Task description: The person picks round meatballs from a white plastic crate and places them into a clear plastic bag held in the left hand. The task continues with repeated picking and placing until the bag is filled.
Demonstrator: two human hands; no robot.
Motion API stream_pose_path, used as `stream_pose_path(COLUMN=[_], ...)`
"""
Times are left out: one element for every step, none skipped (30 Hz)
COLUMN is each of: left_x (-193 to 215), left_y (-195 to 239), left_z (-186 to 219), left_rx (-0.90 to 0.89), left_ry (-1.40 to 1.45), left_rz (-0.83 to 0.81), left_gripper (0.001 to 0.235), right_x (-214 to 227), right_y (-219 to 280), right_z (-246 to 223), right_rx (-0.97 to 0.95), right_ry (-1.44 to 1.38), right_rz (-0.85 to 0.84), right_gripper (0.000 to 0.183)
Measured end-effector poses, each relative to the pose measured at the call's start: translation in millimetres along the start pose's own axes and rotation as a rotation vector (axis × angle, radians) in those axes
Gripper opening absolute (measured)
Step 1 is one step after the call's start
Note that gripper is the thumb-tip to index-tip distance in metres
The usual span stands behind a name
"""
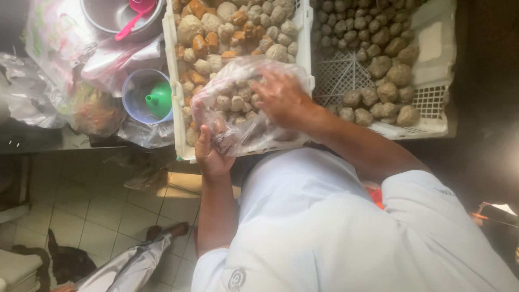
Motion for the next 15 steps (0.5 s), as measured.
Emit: stream_pose_path(left_x=[2.9,5.6,-1.2,-9.2,-17.2,-0.6,16.3,32.4,16.1,-0.6,-17.3,-11.0,-3.8,4.4,3.7], left_y=[1.3,1.7,1.1,0.7,1.0,-1.0,1.2,7.5,1.1,-1.8,-2.5,-2.6,-2.9,-3.1,-3.3], left_z=[-2.7,-4.9,-6.0,-6.1,-3.9,-10.0,-12.8,-11.6,-7.6,-2.4,2.1,-0.3,-2.3,-4.1,-3.5], left_rx=[0.009,0.017,0.035,0.05,0.061,0.096,0.124,0.142,0.092,0.035,-0.026,-0.006,0.008,0.019,0.0], left_ry=[0.008,0.015,0.139,0.262,0.38,0.234,0.082,-0.074,-0.047,-0.022,0.002,-0.042,-0.086,-0.131,-0.123], left_rz=[0.018,0.036,-0.037,-0.112,-0.186,0.034,0.253,0.471,0.276,0.082,-0.115,-0.036,0.044,0.125,0.091], left_gripper=[0.066,0.066,0.059,0.052,0.045,0.054,0.063,0.072,0.067,0.063,0.058,0.062,0.066,0.069,0.068], right_x=[-24.8,-19.6,-12.5,20.7,50.2,43.0,27.7,16.8,3.2,-16.9,-33.8,-51.4,-69.9,-88.5,-107.5], right_y=[9.1,14.1,16.9,24.5,53.4,41.6,31.1,16.5,6.9,-8.4,-21.7,-32.7,-42.9,-52.8,-62.0], right_z=[30.2,42.6,58.7,47.0,47.7,74.9,99.5,147.8,196.9,230.8,264.0,272.6,277.0,280.0,279.2], right_rx=[-0.188,-0.175,-0.152,0.295,0.748,0.729,0.654,0.349,0.048,-0.175,-0.388,-0.329,-0.267,-0.205,-0.139], right_ry=[0.035,-0.029,-0.091,-0.209,-0.324,-0.869,-1.395,-1.318,-1.214,-0.934,-0.644,-0.505,-0.364,-0.275,-0.189], right_rz=[-0.378,-0.345,-0.31,0.019,0.346,-0.005,-0.386,-0.152,0.074,0.152,0.227,0.261,0.294,0.31,0.322], right_gripper=[0.042,0.042,0.042,0.033,0.024,0.02,0.016,0.013,0.011,0.015,0.019,0.019,0.019,0.027,0.036])
Point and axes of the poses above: each hand's wrist, its own y-axis away from the middle knuckle, its own x-axis out of the back of the hand, z = x × y, the point moved 8 cm from there along -y, towards the middle knuckle, and after that the axes turned 8 degrees about -x, right-handed, at the moved point
